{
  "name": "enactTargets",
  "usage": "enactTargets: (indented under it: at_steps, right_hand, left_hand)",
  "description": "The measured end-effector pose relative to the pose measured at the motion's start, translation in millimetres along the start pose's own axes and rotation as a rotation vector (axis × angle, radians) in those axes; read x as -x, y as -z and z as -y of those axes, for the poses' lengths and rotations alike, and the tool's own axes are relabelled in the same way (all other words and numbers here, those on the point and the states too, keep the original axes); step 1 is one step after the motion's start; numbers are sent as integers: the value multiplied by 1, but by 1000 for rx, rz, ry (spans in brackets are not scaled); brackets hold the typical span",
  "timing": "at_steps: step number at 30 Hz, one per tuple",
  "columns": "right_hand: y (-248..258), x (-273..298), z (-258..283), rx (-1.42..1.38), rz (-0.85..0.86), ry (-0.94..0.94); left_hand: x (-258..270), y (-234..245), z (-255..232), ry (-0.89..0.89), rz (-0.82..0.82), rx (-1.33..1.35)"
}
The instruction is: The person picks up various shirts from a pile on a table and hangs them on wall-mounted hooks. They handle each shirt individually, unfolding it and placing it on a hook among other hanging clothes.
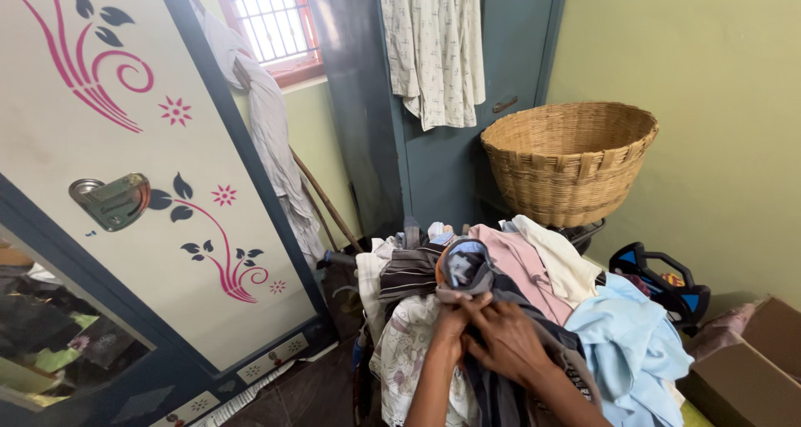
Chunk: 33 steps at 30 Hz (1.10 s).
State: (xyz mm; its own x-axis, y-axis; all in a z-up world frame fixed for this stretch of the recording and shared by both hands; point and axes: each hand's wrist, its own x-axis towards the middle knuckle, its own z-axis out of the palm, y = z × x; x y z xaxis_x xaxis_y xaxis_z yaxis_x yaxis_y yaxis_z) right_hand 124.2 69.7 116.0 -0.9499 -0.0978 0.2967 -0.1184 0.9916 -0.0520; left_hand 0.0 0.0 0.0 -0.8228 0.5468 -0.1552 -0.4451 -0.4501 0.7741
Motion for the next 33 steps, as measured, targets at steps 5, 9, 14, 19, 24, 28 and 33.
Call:
enactTargets:
  at_steps: [5,9,14,19,24,28,33]
  right_hand:
    - [45,-10,5,-122,202,-29]
    - [40,-20,-15,-244,3,-330]
    - [8,-47,-103,-40,-471,-406]
    - [1,-59,-181,145,-66,-752]
    - [-39,-112,-207,-186,297,-780]
    - [-73,-119,-202,-189,509,-724]
    - [-56,-127,-135,48,695,-664]
  left_hand:
    - [-2,-12,17,-191,-254,-45]
    - [9,1,29,-264,-294,217]
    - [6,75,65,-87,-241,431]
    - [11,117,79,141,-213,401]
    - [19,87,74,-136,-71,-436]
    - [50,26,47,-512,166,-989]
    - [71,-25,-8,-497,293,-1339]
